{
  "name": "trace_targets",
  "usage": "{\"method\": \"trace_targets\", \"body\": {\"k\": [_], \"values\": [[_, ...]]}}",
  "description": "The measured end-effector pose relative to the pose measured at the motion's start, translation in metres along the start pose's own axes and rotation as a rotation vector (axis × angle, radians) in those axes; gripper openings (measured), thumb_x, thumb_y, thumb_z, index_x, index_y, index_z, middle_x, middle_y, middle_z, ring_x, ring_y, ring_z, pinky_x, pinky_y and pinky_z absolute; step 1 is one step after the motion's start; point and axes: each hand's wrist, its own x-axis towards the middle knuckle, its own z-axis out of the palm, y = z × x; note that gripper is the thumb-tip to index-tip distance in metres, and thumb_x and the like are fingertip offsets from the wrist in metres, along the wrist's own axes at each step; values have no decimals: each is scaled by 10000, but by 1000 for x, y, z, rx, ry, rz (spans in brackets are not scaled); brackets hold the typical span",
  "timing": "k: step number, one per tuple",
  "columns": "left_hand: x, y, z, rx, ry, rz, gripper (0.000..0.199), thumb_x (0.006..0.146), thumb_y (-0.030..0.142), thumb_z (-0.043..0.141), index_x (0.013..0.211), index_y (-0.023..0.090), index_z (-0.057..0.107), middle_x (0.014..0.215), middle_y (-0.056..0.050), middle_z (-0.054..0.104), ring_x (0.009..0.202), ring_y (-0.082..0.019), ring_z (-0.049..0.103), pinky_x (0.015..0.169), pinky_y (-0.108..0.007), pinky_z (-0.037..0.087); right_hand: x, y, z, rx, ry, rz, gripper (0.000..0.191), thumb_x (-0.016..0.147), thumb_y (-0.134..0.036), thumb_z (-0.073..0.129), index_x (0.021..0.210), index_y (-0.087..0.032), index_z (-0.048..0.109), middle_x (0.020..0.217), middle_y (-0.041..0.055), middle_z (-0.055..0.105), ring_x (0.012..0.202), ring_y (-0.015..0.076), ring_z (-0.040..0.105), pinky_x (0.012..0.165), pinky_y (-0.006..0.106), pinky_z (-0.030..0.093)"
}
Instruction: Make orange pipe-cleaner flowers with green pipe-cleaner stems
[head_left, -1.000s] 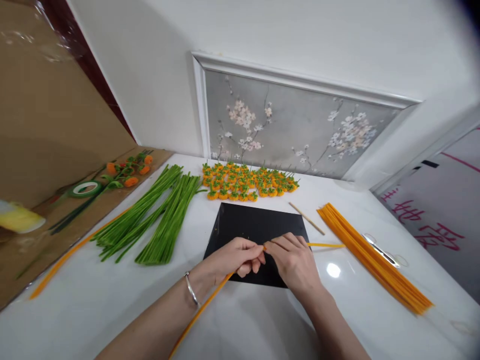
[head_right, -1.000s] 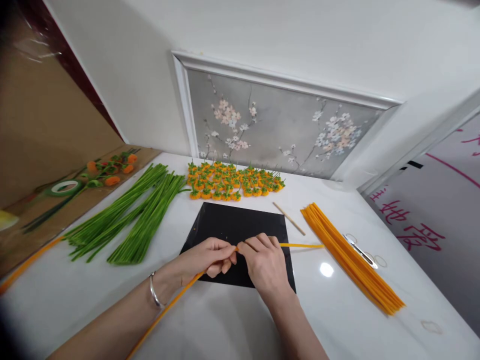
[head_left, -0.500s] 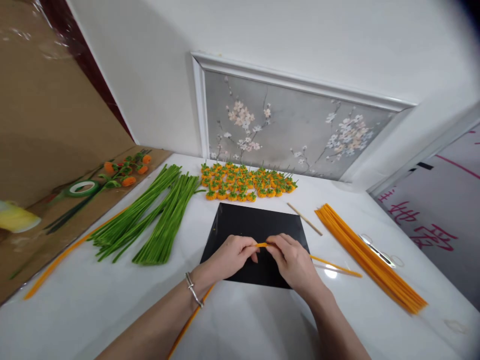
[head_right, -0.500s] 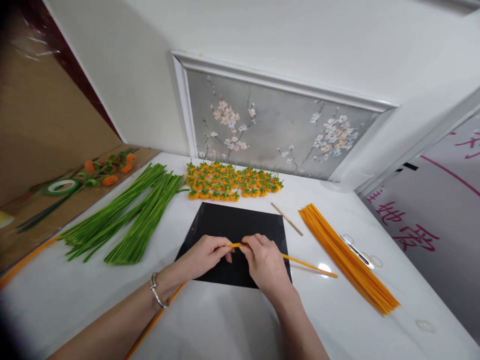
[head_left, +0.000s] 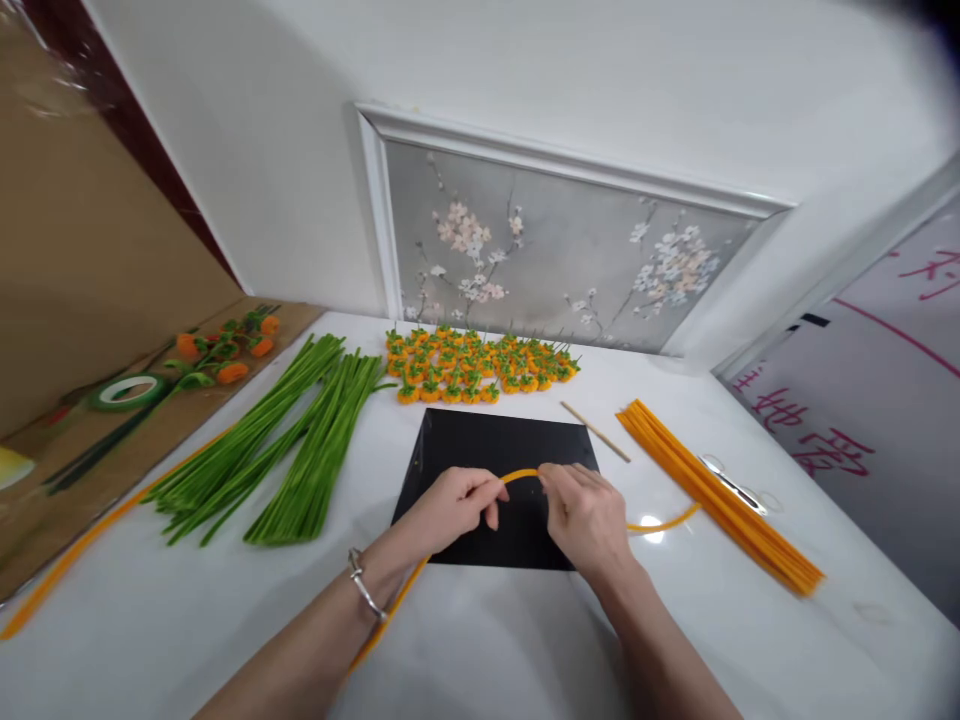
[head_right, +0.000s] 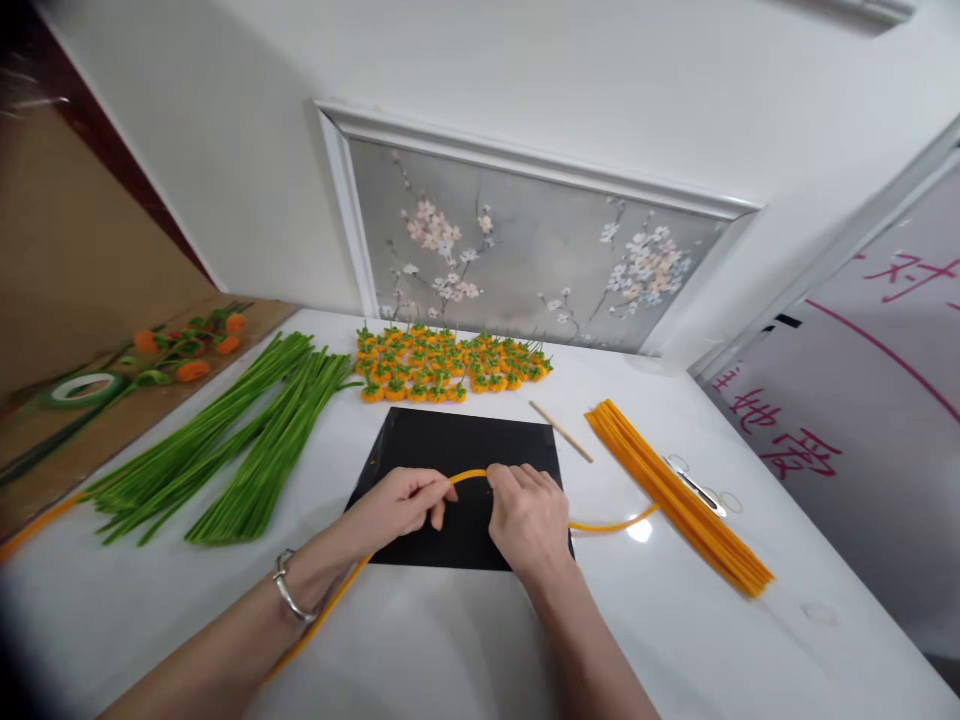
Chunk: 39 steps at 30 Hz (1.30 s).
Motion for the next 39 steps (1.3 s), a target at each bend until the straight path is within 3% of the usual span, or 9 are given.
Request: {"method": "trace_targets", "body": {"k": [3,6,10,13,19,24,33,35,39], "values": [[1,5,-9,-151,7,-38,268,894,334,504,770,121,610,538,25,557,331,-12,214,342,-152,125,3,12,-7,-26,26,156,225,877,-141,442,827,-197,654,635,-1,641,627,141,580,599,244,330],[1,12,-19,-661,70,-138,225,862,246,594,715,79,617,510,26,510,332,12,248,322,-108,148,5,22,-12,-79,12,307,205,870,-163,461,858,-213,659,666,-8,660,661,147,602,591,239,331],[2,16,-28,-891,179,-142,162,881,134,550,764,66,640,593,9,534,362,18,341,316,-65,252,8,31,-12,-202,-171,513,208,896,-200,458,945,-256,652,788,-9,693,724,151,624,572,236,312],[3,15,-29,-970,261,-129,154,880,50,506,861,72,657,727,-49,615,438,-1,463,382,-64,396,9,36,-11,-271,-298,574,240,927,-222,420,1010,-268,641,821,21,704,696,165,631,539,247,290],[5,10,-35,-1042,444,-35,168,851,-11,511,866,79,653,763,-80,651,464,-38,536,393,-93,467,8,29,-18,-312,-336,530,253,944,-276,402,976,-271,653,825,49,712,584,169,628,479,261,244],[9,9,-43,-1109,572,25,225,915,23,442,788,65,623,680,-43,606,475,-24,560,445,-68,498,8,16,-36,-445,-188,428,217,905,-219,474,966,-292,669,864,33,722,559,165,618,466,282,224],[10,5,-31,-999,609,80,202,895,27,494,783,59,660,665,-61,632,500,-53,582,440,-97,516,-6,10,-79,-451,-113,347,201,848,-211,527,866,-326,692,710,42,712,658,232,609,600,342,294],[10,3,-30,-986,601,73,198,889,28,506,775,63,663,654,-58,627,494,-53,576,431,-97,510,-8,15,-79,-437,-131,309,186,842,-198,535,823,-317,677,692,26,704,672,227,612,650,356,293],[11,1,-26,-1004,587,79,164,871,20,532,798,62,673,667,-58,622,518,-58,583,440,-94,510,-12,35,-60,-377,-291,289,238,855,-172,521,715,-300,664,641,-8,678,655,205,610,644,346,264]]}}
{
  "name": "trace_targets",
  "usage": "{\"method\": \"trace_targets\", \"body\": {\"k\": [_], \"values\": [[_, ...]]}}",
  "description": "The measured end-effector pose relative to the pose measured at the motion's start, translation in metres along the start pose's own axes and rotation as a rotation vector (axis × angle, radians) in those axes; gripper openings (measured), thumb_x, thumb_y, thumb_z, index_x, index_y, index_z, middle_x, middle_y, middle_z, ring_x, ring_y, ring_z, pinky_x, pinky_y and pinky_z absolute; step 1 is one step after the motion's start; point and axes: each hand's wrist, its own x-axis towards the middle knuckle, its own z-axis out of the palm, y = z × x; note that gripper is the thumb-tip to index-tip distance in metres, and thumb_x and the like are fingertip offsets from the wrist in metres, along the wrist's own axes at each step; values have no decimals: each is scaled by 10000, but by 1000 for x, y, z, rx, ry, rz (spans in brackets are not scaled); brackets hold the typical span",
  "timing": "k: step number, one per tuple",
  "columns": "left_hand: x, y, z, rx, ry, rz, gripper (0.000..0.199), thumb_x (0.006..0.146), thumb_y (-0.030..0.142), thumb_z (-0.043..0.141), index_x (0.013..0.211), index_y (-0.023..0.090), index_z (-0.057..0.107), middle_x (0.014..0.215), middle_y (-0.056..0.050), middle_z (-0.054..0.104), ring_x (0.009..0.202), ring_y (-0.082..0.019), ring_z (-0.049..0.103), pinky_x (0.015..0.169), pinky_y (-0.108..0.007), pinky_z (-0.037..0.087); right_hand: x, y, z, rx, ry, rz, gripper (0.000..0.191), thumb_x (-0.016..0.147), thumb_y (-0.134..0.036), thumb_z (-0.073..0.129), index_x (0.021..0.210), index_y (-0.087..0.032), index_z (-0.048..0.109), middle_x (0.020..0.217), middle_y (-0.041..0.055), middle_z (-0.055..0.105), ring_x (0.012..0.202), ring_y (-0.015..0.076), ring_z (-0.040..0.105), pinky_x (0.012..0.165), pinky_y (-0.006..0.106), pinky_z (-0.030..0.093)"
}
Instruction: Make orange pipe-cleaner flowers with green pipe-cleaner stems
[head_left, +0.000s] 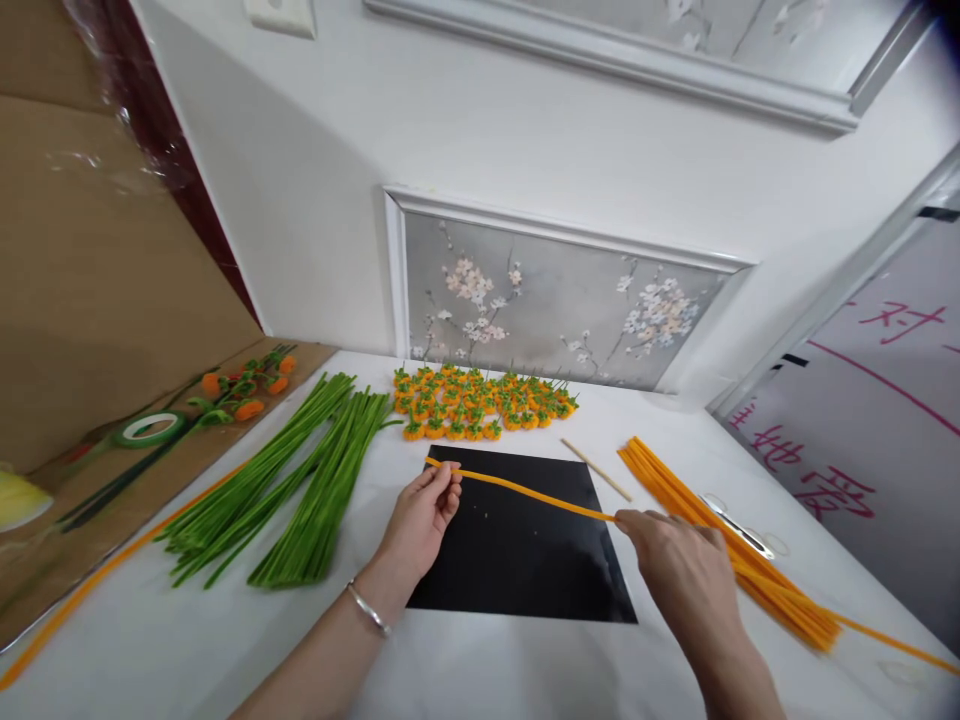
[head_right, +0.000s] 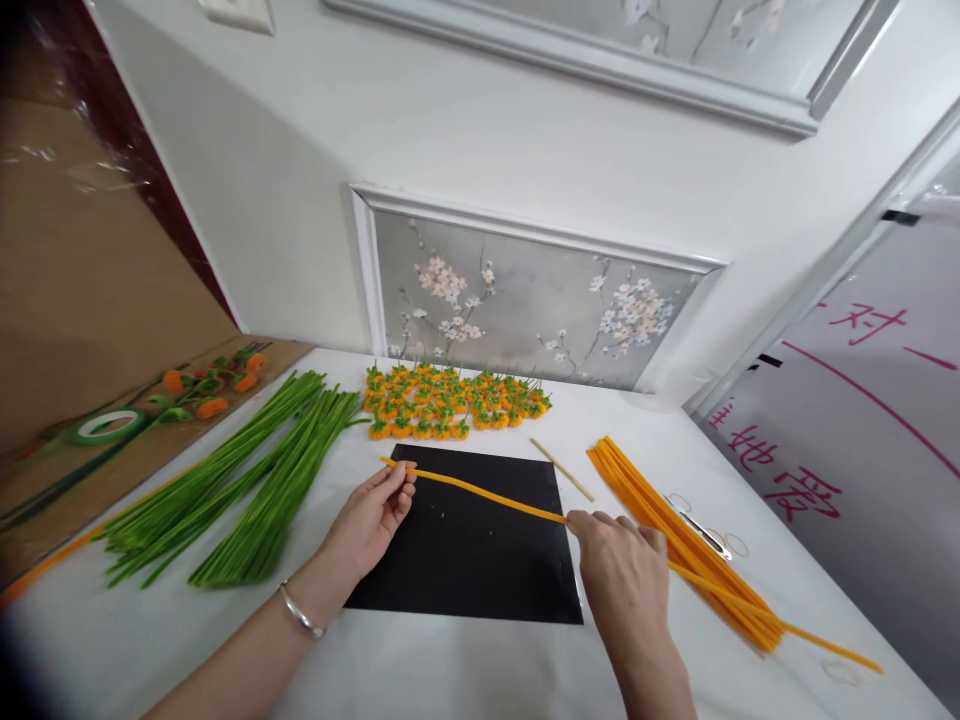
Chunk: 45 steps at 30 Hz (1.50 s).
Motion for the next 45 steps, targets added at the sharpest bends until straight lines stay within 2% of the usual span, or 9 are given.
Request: {"method": "trace_targets", "body": {"k": [8,14,18,21,27,31,35,40,45], "values": [[-1,1,3,-113,-33,-12,251,932,71,443,800,92,655,670,-32,570,538,-41,550,471,-92,501,8,3,37,120,22,-42,247,906,-211,489,815,-285,707,847,6,728,833,202,616,787,365,298],[-6,-12,2,92,-62,28,55,817,113,642,787,83,675,693,-36,610,550,-46,552,469,-95,467,6,12,46,125,-15,23,234,913,-259,481,942,-308,708,996,11,723,931,238,615,812,393,348],[-13,-25,5,253,-127,28,167,714,229,751,764,97,662,702,-39,644,568,-64,568,496,-127,464,13,5,42,221,-9,-10,255,911,-306,500,1108,-282,660,1124,31,685,1035,220,613,827,338,429],[-17,-27,6,349,-170,40,231,677,286,769,768,131,624,698,-26,656,570,-74,571,507,-144,455,32,-3,38,233,-32,32,275,951,-309,427,1099,-252,652,1061,24,701,939,155,654,786,250,454],[-17,-24,6,478,-219,40,264,690,335,743,759,151,567,691,-13,650,570,-78,566,523,-161,447,74,1,53,72,-41,198,200,908,-196,492,1036,-148,638,988,128,678,919,213,632,718,278,432],[-15,-24,5,518,-231,46,311,718,430,709,766,152,580,691,-2,633,575,-75,561,521,-158,440,79,5,65,9,-56,283,170,917,-154,477,981,-116,630,974,152,662,932,222,616,710,296,447],[-14,-27,7,540,-261,57,314,718,439,716,765,147,612,688,6,620,561,-61,538,502,-145,423,76,6,67,24,-43,310,169,925,-248,531,1002,-122,612,1001,75,638,919,193,610,789,364,489],[-17,-31,10,516,-297,26,296,678,368,772,842,140,677,710,-6,632,582,-62,553,526,-147,447,73,-6,51,160,55,233,233,897,-31,408,964,-67,628,983,178,633,987,253,584,820,377,441],[-20,-35,13,468,-327,-7,329,692,360,772,941,160,694,910,-71,692,794,-125,640,654,-183,506,54,-57,30,415,147,-33,231,929,-95,397,1023,-169,595,996,66,655,919,146,610,804,232,446]]}}
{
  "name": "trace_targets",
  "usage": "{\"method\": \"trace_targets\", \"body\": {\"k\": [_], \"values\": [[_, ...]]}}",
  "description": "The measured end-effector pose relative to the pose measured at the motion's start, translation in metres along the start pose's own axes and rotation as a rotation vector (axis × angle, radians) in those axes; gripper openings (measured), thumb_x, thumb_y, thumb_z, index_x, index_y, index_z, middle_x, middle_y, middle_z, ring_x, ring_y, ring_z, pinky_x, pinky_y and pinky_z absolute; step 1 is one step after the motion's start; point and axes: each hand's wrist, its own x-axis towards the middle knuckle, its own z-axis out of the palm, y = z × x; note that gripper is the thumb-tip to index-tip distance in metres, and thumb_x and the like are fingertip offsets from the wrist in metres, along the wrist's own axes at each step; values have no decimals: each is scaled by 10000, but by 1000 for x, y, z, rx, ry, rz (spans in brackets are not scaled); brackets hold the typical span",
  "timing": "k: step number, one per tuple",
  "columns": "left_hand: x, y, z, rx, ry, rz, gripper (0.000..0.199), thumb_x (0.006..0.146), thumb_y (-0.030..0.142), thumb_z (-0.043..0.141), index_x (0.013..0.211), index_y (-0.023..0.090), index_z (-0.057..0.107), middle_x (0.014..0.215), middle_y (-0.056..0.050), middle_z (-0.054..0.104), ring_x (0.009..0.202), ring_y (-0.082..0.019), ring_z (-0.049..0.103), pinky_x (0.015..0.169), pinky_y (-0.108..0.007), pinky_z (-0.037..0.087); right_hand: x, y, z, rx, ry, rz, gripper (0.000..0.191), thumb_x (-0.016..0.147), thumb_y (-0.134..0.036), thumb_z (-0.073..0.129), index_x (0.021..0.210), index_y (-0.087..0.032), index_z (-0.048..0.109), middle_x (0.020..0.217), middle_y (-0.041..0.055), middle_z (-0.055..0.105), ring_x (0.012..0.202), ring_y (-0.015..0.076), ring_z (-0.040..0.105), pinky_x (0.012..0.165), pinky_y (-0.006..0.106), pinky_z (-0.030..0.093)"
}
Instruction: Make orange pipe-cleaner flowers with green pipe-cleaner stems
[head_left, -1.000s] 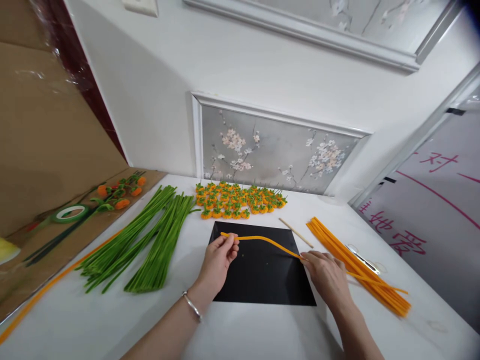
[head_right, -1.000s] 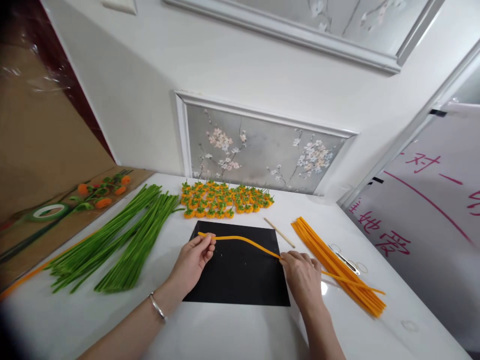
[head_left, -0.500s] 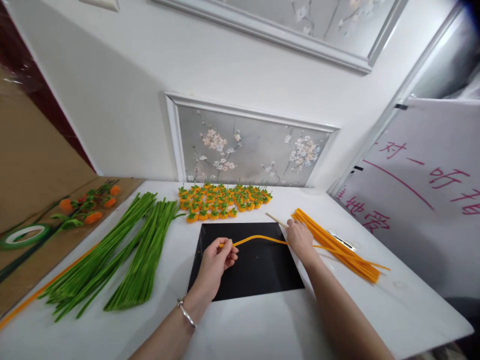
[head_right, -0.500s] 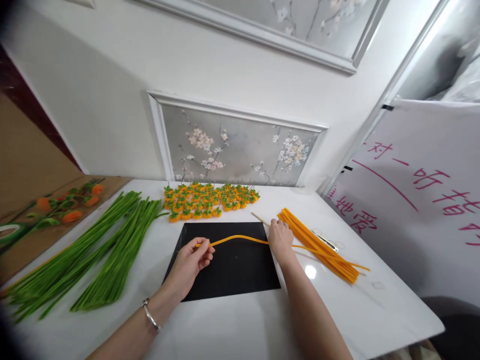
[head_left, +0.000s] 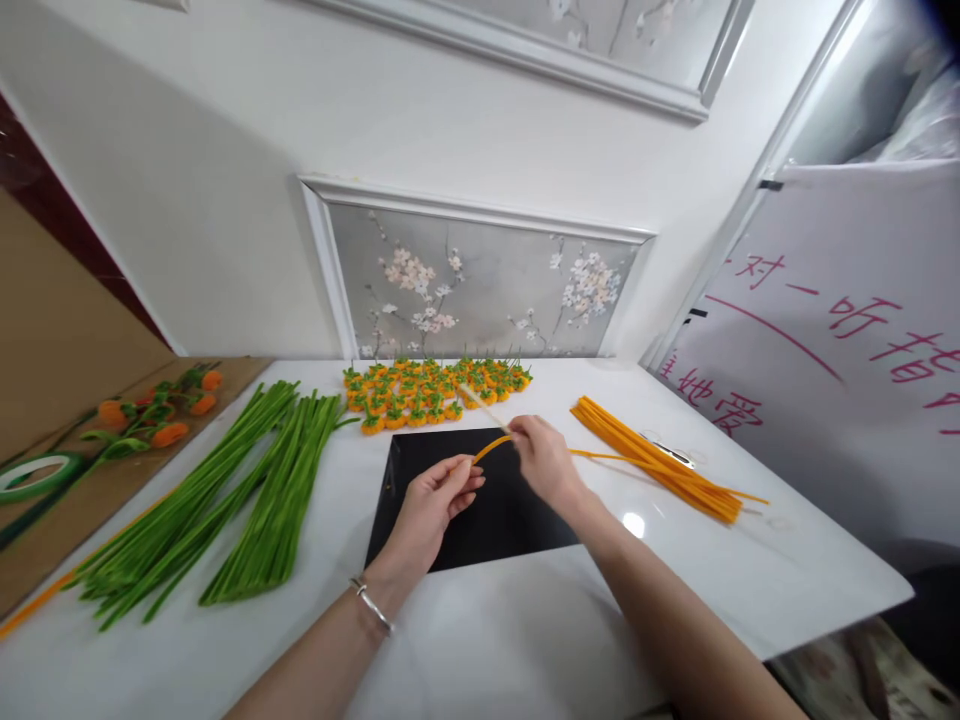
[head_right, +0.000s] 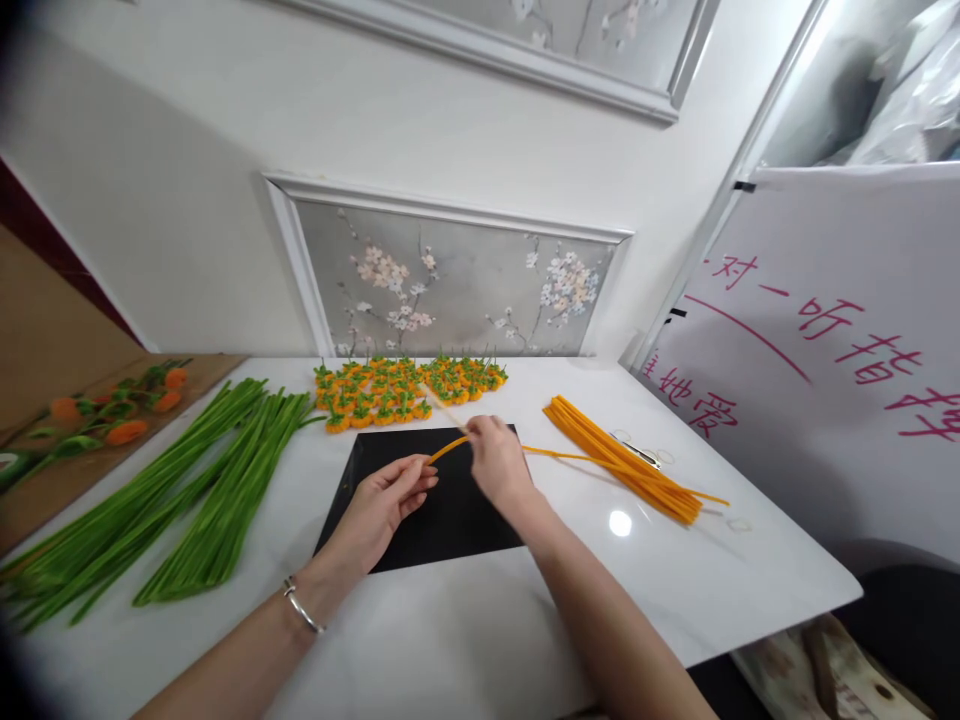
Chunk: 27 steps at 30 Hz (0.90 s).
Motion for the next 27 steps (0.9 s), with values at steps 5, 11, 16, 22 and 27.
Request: {"method": "trace_targets", "body": {"k": [5,11,16,22,27], "values": [[-2,-3,0,-37,-50,60,285,725,398,745,856,153,685,887,-43,676,797,-119,622,698,-197,504,-30,-41,10,210,-40,-192,106,871,-130,516,933,-199,566,886,9,677,832,141,639,714,210,470],[-6,-4,-3,-39,-116,31,293,734,413,734,814,145,644,783,-23,638,673,-101,594,616,-206,491,-24,-32,3,256,13,-286,159,924,-188,446,1007,-203,581,956,66,672,915,207,611,777,313,451],[-10,-5,-1,3,-185,38,289,773,408,698,803,130,623,728,-9,588,652,-91,559,602,-197,468,-18,-21,2,225,-8,-428,187,906,-145,488,980,-236,634,922,32,694,938,206,612,954,418,346],[-14,-7,-1,73,-172,19,258,819,391,647,850,140,595,731,-10,581,654,-94,557,608,-201,456,-28,1,12,286,-41,-511,217,935,-162,439,910,-212,648,818,40,649,732,158,616,694,280,466],[-19,3,1,107,-212,-37,347,832,298,623,1147,203,512,744,-4,593,628,-108,569,587,-222,447,-25,20,0,354,63,-467,242,936,-137,399,958,-199,631,907,83,616,842,192,602,747,309,491]]}}
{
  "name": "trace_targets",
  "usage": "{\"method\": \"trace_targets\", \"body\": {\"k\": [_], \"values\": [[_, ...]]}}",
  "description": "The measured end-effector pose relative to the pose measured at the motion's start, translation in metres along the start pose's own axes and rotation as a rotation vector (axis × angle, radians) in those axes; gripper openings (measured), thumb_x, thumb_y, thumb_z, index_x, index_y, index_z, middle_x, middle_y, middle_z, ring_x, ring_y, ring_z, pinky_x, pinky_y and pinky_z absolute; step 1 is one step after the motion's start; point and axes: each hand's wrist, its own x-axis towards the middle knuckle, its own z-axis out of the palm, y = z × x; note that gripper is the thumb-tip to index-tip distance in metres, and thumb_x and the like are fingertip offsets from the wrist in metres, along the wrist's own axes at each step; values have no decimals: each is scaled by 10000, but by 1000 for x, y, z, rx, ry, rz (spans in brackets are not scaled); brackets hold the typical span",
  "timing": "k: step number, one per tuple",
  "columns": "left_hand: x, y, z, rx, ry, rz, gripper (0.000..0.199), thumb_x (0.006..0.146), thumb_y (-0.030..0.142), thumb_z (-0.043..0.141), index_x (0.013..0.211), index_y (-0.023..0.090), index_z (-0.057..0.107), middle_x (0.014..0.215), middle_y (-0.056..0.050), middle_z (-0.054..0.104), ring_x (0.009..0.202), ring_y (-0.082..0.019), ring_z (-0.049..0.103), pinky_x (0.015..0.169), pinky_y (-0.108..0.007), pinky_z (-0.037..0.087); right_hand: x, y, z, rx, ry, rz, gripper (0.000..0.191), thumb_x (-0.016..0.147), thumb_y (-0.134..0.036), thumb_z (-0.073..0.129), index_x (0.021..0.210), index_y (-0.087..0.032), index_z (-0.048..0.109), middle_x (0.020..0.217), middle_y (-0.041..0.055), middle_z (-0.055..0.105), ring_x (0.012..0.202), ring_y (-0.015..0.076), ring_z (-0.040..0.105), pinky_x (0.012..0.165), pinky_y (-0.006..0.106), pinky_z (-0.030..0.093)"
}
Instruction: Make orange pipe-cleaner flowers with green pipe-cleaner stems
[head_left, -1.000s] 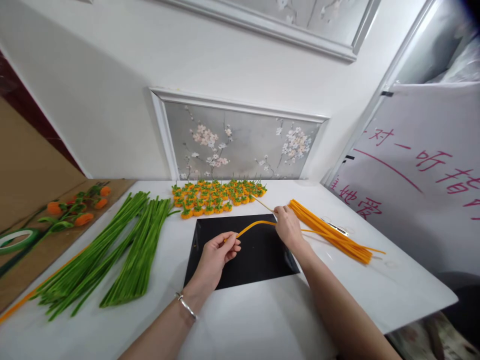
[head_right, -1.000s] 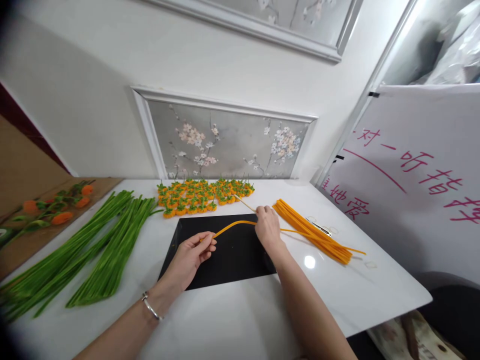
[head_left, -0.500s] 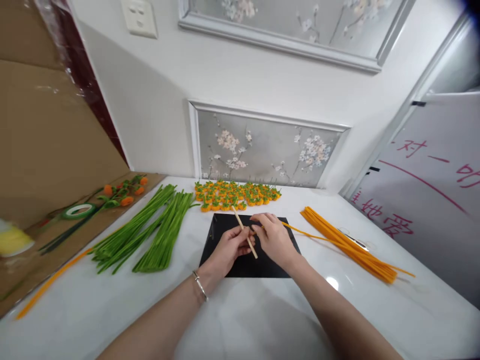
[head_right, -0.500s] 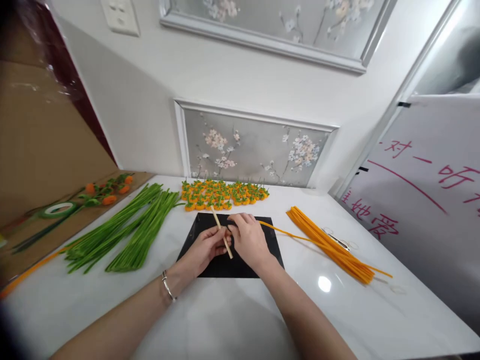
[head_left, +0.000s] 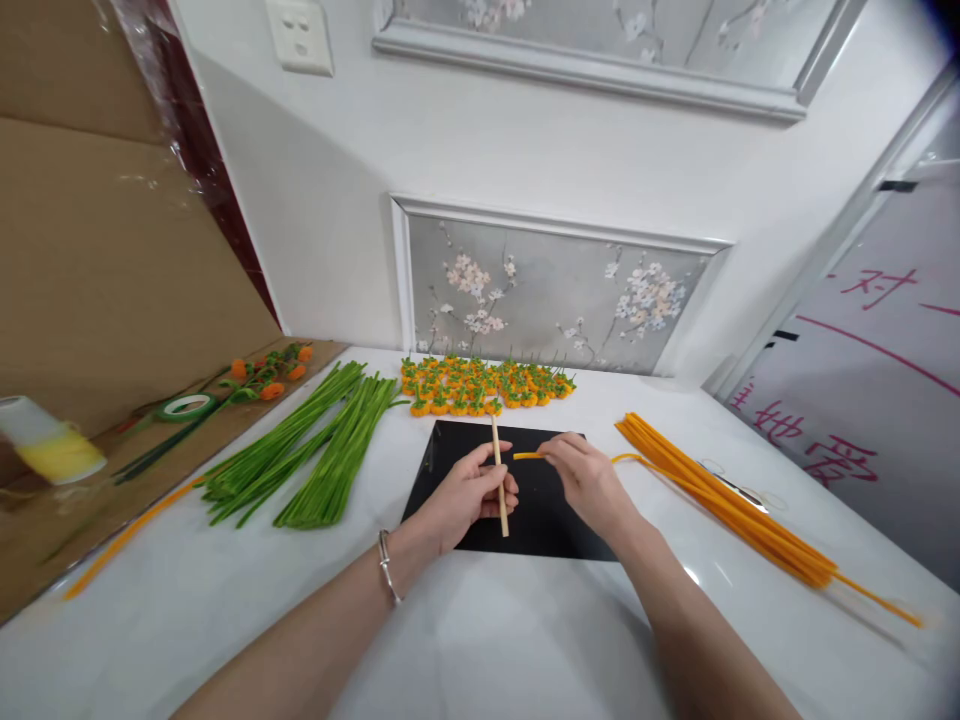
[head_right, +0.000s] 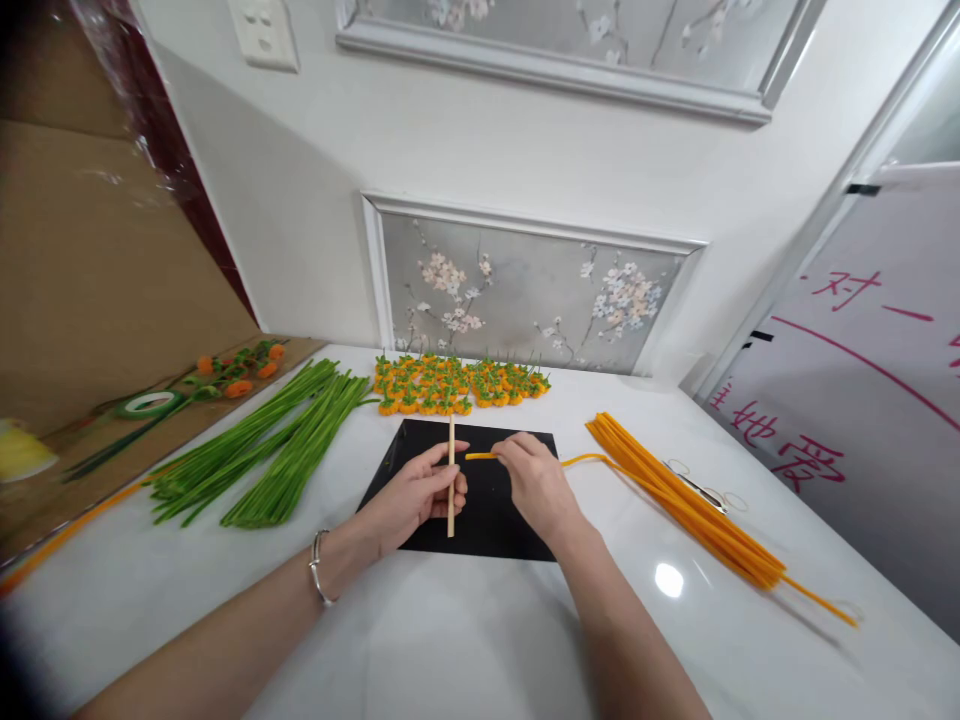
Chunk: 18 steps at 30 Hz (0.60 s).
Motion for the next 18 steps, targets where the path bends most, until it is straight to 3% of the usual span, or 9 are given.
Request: {"method": "trace_targets", "body": {"k": [3,6,9,11,13,15,18], "values": [[-1,13,1,52,-69,-44,268,811,274,628,1043,155,565,794,-6,566,480,-32,406,440,-169,284,2,-1,-13,43,77,-36,237,943,-143,401,968,-206,628,939,83,601,870,187,593,763,305,489],[-2,28,2,253,-154,-151,293,856,405,565,975,139,597,745,3,544,415,-22,230,395,-205,118,3,-7,-20,43,79,-131,259,946,-133,395,965,-220,639,955,79,595,889,185,584,773,313,475],[-4,41,3,453,-315,-169,359,852,471,558,1042,169,598,745,-7,590,438,-47,265,420,-218,160,4,-11,-23,-13,29,-179,260,944,-127,408,940,-219,652,952,72,619,884,187,579,765,329,446],[-5,47,3,584,-410,-143,347,841,473,570,906,139,642,637,15,535,453,-58,262,438,-228,167,5,-13,-23,-28,-17,-179,236,937,-130,435,914,-215,654,935,63,643,858,187,576,756,337,428],[-5,49,3,689,-426,-104,343,812,451,610,730,119,644,530,48,418,465,-65,255,452,-230,166,5,-15,-22,6,-90,-168,214,928,-127,454,896,-212,648,921,53,660,846,185,576,759,333,424],[-6,48,1,735,-401,-82,343,800,434,623,676,115,642,497,59,366,475,-71,275,464,-226,184,4,-17,-21,77,-186,-141,212,928,-121,444,900,-210,635,904,44,663,824,170,585,734,300,437],[-7,46,-6,708,-400,-72,323,808,422,606,734,114,670,554,27,461,518,-83,360,495,-215,259,2,-21,-17,152,-277,-76,224,937,-122,409,923,-213,613,844,25,649,733,142,589,652,248,442]]}}
